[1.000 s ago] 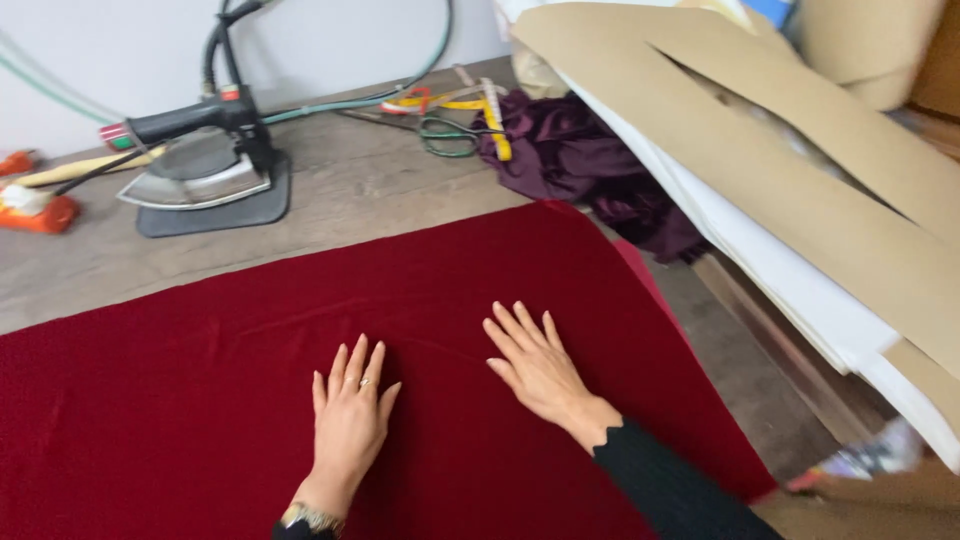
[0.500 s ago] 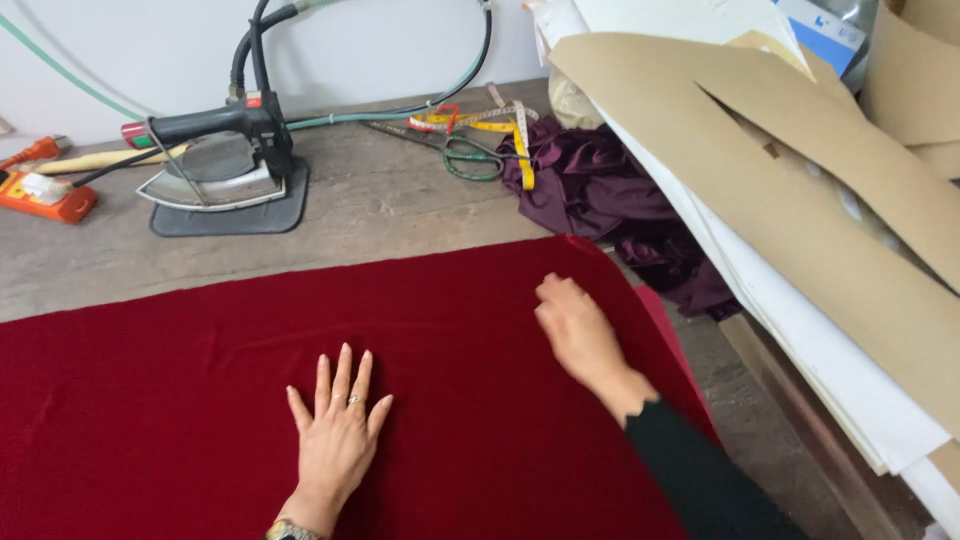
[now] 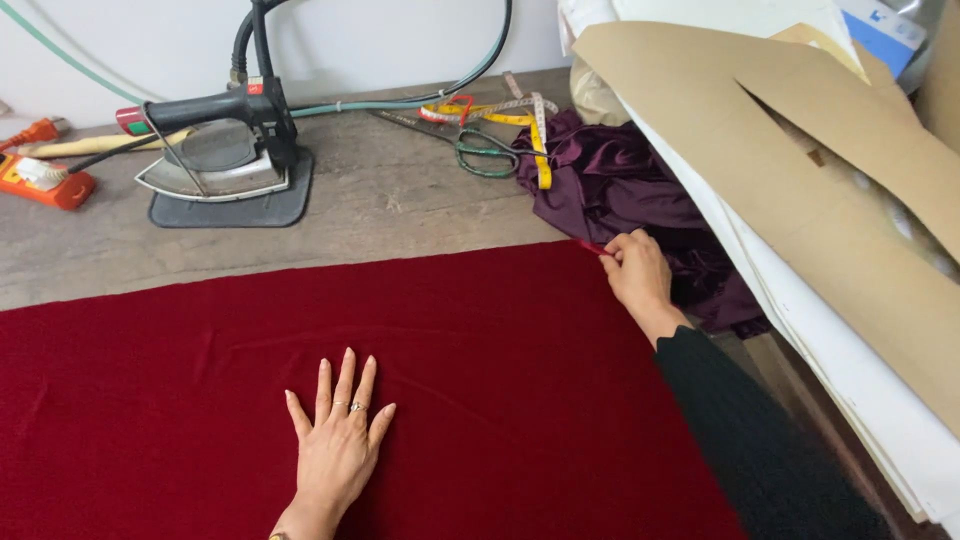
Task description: A person prepares a large piece of red velvet fabric on a work table by smoothing it out, measuring it with a long ruler and a flexible tape measure, and marking it with chalk for a pattern.
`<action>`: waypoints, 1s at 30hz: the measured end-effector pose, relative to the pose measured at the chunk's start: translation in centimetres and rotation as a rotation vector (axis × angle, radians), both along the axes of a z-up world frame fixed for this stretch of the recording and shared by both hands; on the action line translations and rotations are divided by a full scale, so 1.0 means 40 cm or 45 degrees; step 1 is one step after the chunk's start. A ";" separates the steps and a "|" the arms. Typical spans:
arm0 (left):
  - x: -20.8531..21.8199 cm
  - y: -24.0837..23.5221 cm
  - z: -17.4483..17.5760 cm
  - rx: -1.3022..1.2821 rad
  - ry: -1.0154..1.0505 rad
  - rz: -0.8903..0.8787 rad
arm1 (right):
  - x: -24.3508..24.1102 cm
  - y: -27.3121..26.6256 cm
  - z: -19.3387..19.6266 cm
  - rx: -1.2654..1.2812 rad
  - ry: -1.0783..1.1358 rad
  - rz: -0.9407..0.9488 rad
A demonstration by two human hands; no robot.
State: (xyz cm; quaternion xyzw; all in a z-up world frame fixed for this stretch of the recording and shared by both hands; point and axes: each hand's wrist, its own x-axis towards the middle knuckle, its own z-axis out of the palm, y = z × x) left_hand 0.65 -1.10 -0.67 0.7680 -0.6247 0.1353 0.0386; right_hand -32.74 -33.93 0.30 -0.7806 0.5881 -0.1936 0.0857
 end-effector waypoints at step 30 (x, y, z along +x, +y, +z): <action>0.001 0.003 -0.012 0.033 0.138 0.043 | 0.081 0.243 0.215 -0.235 -0.195 0.318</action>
